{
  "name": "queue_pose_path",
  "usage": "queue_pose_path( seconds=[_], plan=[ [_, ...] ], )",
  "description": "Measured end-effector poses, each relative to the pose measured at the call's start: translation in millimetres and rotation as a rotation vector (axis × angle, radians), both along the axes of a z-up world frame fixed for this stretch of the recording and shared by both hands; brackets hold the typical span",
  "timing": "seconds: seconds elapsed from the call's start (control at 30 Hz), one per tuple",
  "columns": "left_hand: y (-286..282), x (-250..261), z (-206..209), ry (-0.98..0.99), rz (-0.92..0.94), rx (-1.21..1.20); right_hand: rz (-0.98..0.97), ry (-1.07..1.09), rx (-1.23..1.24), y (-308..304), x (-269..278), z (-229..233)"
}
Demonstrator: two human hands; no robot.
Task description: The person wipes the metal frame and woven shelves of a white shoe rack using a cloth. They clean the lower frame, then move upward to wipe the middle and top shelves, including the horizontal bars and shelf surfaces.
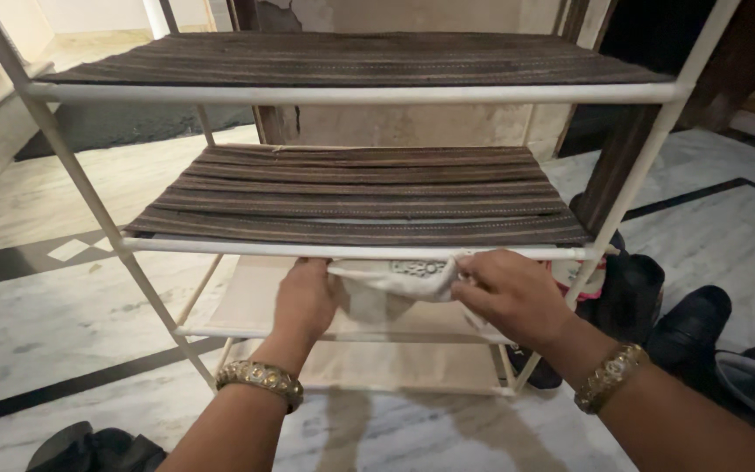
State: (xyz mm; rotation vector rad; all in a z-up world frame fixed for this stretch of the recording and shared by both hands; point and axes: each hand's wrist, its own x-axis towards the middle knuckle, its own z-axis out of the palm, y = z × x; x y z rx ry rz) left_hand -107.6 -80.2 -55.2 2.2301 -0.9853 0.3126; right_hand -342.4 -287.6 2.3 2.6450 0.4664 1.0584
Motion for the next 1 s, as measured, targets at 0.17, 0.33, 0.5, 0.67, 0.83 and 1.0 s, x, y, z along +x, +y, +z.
queue_pose_path(
  seconds=[0.17, 0.33, 0.5, 0.67, 0.83, 1.0],
  plan=[
    [-9, -27, -22, -0.272, -0.569, 0.057, -0.178, 0.191, -0.169, -17, -23, -36],
    [-38, -65, -21, -0.083, -0.403, 0.609, -0.683, 0.691, 0.139, -33, -36, -51],
    [-73, -78, -22, -0.253, -0.251, 0.354, -0.637, 0.485, 0.415, -37, -28, -55],
    [-101, -107, -20, -0.115, -0.206, 0.455, -0.766, 0.582, 0.403, -31, -18, -80],
    [-105, -131, -39, 0.084, -0.316, 0.715, -0.813, 0.627, 0.444, -29, -21, -110],
    [-109, -121, -61, 0.069, -0.373, 0.701, -0.772, 0.414, 0.499, -24, -17, -130]
  ],
)
